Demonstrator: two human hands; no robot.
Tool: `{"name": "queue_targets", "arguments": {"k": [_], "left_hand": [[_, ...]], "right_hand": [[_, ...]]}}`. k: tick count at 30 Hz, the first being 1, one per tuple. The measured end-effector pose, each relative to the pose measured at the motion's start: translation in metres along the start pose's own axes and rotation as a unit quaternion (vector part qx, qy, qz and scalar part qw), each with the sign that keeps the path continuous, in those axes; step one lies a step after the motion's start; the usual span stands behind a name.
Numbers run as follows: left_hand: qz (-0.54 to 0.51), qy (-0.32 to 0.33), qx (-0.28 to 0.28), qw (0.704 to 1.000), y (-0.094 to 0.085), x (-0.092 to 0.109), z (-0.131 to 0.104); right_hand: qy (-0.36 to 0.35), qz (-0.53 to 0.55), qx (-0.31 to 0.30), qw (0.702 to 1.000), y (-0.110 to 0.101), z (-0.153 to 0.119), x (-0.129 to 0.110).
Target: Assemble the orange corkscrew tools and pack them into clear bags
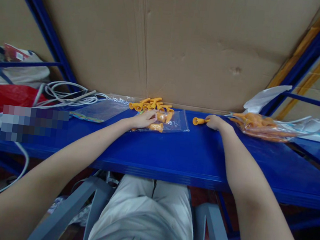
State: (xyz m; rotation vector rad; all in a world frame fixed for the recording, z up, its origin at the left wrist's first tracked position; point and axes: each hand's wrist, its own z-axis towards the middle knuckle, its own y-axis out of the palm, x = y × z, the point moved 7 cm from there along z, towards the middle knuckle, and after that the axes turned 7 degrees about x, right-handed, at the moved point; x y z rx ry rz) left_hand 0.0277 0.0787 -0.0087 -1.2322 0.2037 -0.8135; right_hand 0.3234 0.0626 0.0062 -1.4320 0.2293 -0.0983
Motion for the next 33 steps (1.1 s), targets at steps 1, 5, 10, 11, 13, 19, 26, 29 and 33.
{"name": "queue_targets", "arguments": {"k": [1,5,10,11,13,19,26,29,33], "left_hand": [[0.001,0.000,0.003,1.000,-0.001,0.000,-0.001],[0.002,0.003,0.030,1.000,-0.005,0.000,-0.004],[0.003,-0.007,0.040,0.999,-0.008,0.000,-0.005],[0.005,-0.018,0.043,0.999,-0.009,-0.001,-0.005],[0.013,-0.045,0.050,0.998,-0.011,-0.004,-0.005],[0.050,-0.071,0.062,0.994,-0.013,-0.011,-0.003],[0.086,-0.082,0.068,0.991,-0.017,-0.013,-0.003],[0.098,-0.095,0.061,0.989,-0.019,-0.013,-0.004],[0.095,-0.110,0.066,0.987,-0.022,-0.013,-0.006]], "right_hand": [[-0.009,-0.022,0.012,1.000,0.000,0.001,-0.001],[-0.047,-0.071,0.036,0.996,-0.006,0.003,-0.005],[-0.068,-0.038,0.065,0.995,-0.026,-0.003,-0.012],[-0.077,-0.030,0.074,0.994,-0.032,-0.005,-0.015],[-0.095,-0.022,0.084,0.992,-0.039,-0.010,-0.023],[-0.160,-0.003,0.049,0.986,-0.035,-0.022,-0.053],[-0.219,0.046,0.047,0.974,-0.040,-0.037,-0.076],[-0.239,0.056,0.039,0.969,-0.040,-0.042,-0.082],[-0.253,0.048,0.031,0.966,-0.032,-0.045,-0.091]]}}
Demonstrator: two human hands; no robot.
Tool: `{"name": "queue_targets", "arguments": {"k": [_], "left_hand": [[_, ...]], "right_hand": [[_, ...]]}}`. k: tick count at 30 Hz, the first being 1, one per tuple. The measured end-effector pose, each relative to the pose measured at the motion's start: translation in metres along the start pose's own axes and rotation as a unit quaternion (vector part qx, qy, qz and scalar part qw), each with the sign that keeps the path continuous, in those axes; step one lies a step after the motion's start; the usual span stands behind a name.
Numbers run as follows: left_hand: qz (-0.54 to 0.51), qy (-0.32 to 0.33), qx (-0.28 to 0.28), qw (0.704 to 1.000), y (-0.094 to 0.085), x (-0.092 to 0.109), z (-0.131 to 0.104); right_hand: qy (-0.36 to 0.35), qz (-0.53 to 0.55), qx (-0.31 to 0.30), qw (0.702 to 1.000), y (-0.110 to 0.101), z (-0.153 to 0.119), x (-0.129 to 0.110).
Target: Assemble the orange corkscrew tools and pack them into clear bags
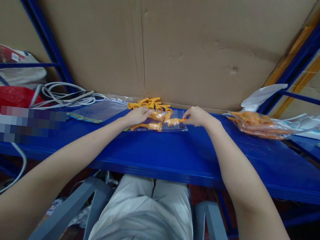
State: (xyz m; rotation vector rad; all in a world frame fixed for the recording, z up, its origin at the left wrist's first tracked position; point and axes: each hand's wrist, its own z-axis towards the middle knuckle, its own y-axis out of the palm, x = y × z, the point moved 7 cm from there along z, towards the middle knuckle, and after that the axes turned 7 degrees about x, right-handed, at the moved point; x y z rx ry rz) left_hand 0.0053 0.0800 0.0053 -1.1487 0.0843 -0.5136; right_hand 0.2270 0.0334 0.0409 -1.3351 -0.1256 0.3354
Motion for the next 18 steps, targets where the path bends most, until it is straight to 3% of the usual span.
{"name": "queue_targets", "arguments": {"k": [7,18], "left_hand": [[0.032,-0.007,0.001,0.999,-0.004,0.001,-0.001],[-0.004,-0.002,0.025,1.000,-0.007,0.004,-0.002]], "right_hand": [[-0.055,0.049,0.039,0.997,0.004,0.005,-0.017],[-0.046,0.102,0.056,0.992,0.011,0.009,-0.008]]}}
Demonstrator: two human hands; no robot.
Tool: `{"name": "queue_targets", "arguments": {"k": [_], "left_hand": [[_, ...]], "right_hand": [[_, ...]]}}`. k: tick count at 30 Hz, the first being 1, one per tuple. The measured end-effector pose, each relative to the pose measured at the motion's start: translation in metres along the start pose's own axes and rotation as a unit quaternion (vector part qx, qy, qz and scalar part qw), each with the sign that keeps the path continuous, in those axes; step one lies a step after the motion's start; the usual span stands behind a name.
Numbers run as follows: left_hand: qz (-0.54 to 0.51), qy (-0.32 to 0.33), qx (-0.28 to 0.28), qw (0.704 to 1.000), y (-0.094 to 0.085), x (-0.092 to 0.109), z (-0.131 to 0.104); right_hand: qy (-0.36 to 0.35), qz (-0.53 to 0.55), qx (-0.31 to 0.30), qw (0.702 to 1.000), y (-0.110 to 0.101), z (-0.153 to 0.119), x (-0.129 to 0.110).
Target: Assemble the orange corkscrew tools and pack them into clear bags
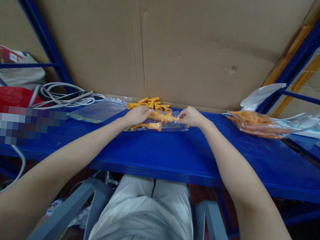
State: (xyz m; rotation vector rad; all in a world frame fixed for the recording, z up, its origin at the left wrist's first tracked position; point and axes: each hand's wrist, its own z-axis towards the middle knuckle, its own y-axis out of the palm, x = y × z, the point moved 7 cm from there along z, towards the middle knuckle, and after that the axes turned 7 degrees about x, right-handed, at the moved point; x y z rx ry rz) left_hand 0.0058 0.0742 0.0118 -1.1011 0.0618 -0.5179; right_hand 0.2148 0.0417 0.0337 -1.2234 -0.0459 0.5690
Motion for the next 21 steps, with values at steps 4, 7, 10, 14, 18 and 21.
{"name": "queue_targets", "arguments": {"k": [4,7,10,14,18,21], "left_hand": [[-0.008,0.005,0.001,1.000,0.000,0.000,-0.001],[-0.016,0.002,0.000,1.000,-0.003,0.003,-0.003],[-0.021,-0.009,-0.015,1.000,-0.005,0.007,-0.006],[-0.009,-0.019,-0.028,0.999,-0.005,0.011,-0.010],[-0.004,-0.012,-0.026,1.000,-0.002,0.010,-0.010],[-0.001,-0.023,-0.017,1.000,-0.001,0.007,-0.009]], "right_hand": [[-0.006,0.004,0.007,1.000,0.008,0.002,-0.001],[-0.031,0.024,0.009,0.999,0.018,0.004,-0.006],[-0.038,0.063,0.015,0.997,0.026,0.006,-0.007],[-0.024,0.141,-0.002,0.990,0.030,0.006,-0.006],[-0.010,0.191,-0.004,0.982,0.023,0.004,-0.003],[0.014,0.109,-0.007,0.994,0.019,0.004,0.006]]}}
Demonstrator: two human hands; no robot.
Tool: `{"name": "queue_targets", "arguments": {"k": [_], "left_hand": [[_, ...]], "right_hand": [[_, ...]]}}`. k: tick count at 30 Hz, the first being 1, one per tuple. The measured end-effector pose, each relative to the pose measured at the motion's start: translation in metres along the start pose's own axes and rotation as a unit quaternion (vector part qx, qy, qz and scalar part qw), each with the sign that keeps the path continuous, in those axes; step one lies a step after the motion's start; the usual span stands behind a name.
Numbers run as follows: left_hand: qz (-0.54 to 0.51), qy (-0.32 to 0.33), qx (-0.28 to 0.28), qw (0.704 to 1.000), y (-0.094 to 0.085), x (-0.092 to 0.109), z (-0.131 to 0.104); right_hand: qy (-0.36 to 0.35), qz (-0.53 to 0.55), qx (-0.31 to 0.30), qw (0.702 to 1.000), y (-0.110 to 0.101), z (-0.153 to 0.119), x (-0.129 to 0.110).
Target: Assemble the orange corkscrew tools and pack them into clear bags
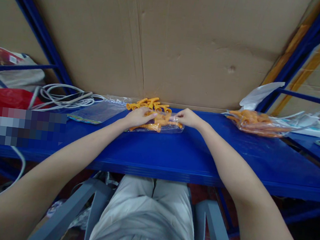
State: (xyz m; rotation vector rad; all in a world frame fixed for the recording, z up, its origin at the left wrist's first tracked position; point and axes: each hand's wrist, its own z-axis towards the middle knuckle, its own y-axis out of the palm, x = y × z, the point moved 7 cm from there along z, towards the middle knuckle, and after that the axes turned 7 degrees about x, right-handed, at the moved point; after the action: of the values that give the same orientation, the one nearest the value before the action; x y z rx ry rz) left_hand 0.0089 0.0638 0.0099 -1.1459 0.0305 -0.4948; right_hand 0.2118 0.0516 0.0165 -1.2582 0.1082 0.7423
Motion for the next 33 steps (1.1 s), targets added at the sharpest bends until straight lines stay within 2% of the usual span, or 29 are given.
{"name": "queue_targets", "arguments": {"k": [4,8,13,18,23,28,33], "left_hand": [[0.014,-0.018,0.021,1.000,-0.003,-0.004,0.002],[0.033,-0.037,0.028,0.998,-0.006,-0.008,0.003],[0.029,-0.031,0.030,0.999,-0.007,-0.009,0.005],[0.013,-0.029,0.045,0.998,-0.008,-0.010,0.005],[0.012,-0.047,0.037,0.998,-0.009,-0.011,0.005],[0.014,-0.032,0.050,0.998,-0.009,-0.010,0.005],[0.023,-0.022,0.062,0.998,-0.013,-0.007,0.004]], "right_hand": [[0.032,-0.145,-0.030,0.988,-0.002,-0.001,0.010],[0.065,-0.169,-0.060,0.982,0.001,-0.004,0.011],[0.058,-0.014,-0.067,0.996,0.008,-0.007,0.001],[0.052,0.125,-0.057,0.989,0.013,-0.006,-0.003],[0.061,0.189,-0.078,0.977,0.020,-0.008,-0.001],[0.083,0.250,-0.085,0.961,0.023,-0.010,0.002],[0.075,0.287,-0.104,0.949,0.031,-0.010,-0.005]]}}
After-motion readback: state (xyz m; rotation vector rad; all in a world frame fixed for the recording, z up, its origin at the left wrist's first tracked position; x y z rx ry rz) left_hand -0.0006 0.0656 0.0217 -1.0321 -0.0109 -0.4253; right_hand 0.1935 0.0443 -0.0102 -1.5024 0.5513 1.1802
